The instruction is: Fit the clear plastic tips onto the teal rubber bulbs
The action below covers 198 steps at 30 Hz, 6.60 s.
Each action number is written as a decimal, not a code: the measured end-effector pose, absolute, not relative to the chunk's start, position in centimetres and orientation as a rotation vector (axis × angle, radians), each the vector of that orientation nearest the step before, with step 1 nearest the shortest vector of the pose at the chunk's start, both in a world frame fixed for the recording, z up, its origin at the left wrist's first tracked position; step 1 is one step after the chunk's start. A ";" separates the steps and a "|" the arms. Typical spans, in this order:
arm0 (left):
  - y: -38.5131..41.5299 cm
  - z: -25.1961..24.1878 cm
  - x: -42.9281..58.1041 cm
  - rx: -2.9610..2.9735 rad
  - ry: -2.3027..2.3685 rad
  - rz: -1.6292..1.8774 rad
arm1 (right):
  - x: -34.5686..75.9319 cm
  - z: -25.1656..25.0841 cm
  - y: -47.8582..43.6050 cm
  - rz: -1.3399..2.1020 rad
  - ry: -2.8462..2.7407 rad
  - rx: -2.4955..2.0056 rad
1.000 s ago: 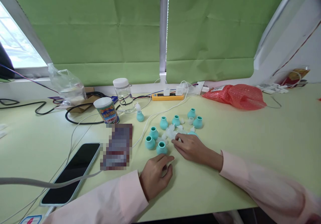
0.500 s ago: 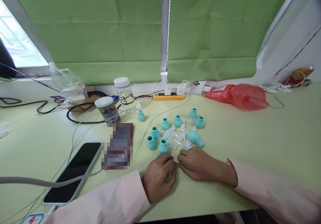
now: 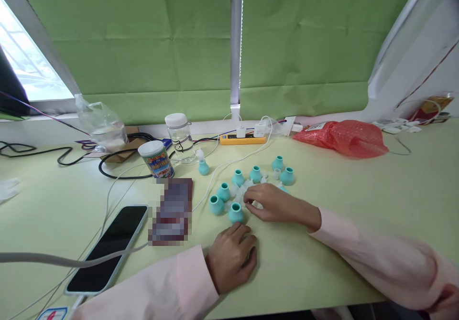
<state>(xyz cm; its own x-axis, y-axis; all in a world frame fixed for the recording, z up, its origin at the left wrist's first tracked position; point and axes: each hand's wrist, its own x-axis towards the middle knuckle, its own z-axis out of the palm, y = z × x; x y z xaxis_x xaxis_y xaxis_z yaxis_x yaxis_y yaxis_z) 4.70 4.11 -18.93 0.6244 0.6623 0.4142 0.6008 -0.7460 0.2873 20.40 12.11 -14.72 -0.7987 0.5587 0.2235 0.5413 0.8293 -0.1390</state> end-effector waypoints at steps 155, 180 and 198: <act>4.1 -17.5 4.8 1.684 0.886 1.058 | 22.8 -16.5 8.1 1.587 -1.992 -0.733; 3.5 -18.3 4.6 2.380 0.792 1.254 | 22.5 -17.6 8.4 1.905 -1.743 -0.842; 4.8 -19.2 4.3 1.925 1.112 0.956 | 23.1 -17.2 8.9 0.764 -2.026 -0.862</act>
